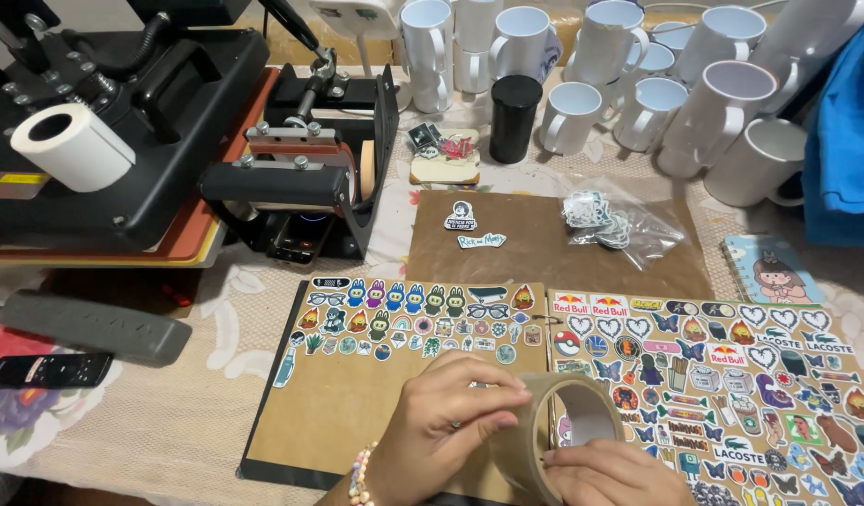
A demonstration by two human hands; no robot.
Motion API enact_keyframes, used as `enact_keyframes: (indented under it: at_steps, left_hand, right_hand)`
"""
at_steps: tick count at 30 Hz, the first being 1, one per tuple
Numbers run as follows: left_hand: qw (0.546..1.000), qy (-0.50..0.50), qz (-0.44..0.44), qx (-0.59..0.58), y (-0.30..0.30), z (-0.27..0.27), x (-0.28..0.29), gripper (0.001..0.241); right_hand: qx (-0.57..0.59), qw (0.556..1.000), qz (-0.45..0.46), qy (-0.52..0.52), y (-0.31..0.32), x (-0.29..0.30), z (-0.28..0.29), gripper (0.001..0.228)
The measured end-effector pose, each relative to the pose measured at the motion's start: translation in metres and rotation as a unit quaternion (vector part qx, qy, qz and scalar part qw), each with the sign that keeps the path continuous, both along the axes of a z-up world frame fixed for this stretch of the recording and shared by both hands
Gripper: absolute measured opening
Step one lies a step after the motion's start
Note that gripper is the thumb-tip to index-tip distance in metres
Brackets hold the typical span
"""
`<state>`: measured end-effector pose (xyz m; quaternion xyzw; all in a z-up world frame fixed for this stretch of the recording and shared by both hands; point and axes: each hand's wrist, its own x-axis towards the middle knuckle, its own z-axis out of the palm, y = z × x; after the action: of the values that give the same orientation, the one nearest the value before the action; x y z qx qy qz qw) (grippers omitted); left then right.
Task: Cutting and organizing stickers into a binder at a workstation.
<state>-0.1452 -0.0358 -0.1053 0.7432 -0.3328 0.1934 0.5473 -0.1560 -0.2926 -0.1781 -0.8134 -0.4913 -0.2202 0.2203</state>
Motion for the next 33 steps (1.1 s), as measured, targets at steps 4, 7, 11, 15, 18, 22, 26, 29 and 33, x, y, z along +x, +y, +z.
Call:
enact_keyframes:
  at_steps: [4, 7, 11, 15, 18, 22, 26, 29, 33]
  left_hand:
    - [1.000, -0.004, 0.007, -0.029, -0.001, 0.000, 0.001, 0.006]
    - [0.999, 0.030, -0.015, -0.031, 0.000, 0.001, 0.002, 0.005]
    - [0.993, 0.090, -0.071, 0.014, 0.001, 0.006, 0.007, 0.005]
    - [0.994, 0.041, -0.089, 0.043, -0.007, 0.001, 0.006, 0.008]
    - [0.998, 0.002, -0.067, 0.023, -0.013, -0.001, 0.000, 0.008]
    - [0.999, -0.012, -0.033, -0.014, -0.012, -0.005, -0.004, 0.018]
    - [0.999, 0.029, 0.020, 0.004, -0.003, -0.007, 0.006, 0.018]
    - [0.994, 0.109, -0.026, -0.009, -0.002, -0.017, 0.011, 0.053]
    - [0.996, 0.083, -0.023, -0.028, -0.004, -0.020, 0.012, 0.026]
  right_hand:
    - [-0.018, 1.000, -0.007, -0.013, -0.001, 0.000, -0.001, 0.025]
    - [-0.013, 1.000, -0.003, -0.010, -0.002, 0.000, -0.004, 0.024]
    - [-0.020, 1.000, 0.012, -0.007, -0.001, 0.000, 0.001, 0.022]
    - [0.024, 0.999, -0.015, 0.016, 0.012, -0.004, 0.020, 0.020]
    - [0.127, 0.986, -0.086, 0.064, 0.032, -0.016, 0.048, 0.027]
    - [0.136, 0.982, -0.108, 0.078, 0.019, -0.014, 0.023, 0.034]
    - [0.122, 0.986, -0.089, 0.075, 0.017, -0.009, 0.041, 0.032]
    - [0.091, 0.990, -0.070, 0.087, 0.011, -0.008, 0.026, 0.026]
    - [0.048, 0.992, -0.052, 0.103, -0.001, -0.010, 0.008, 0.032]
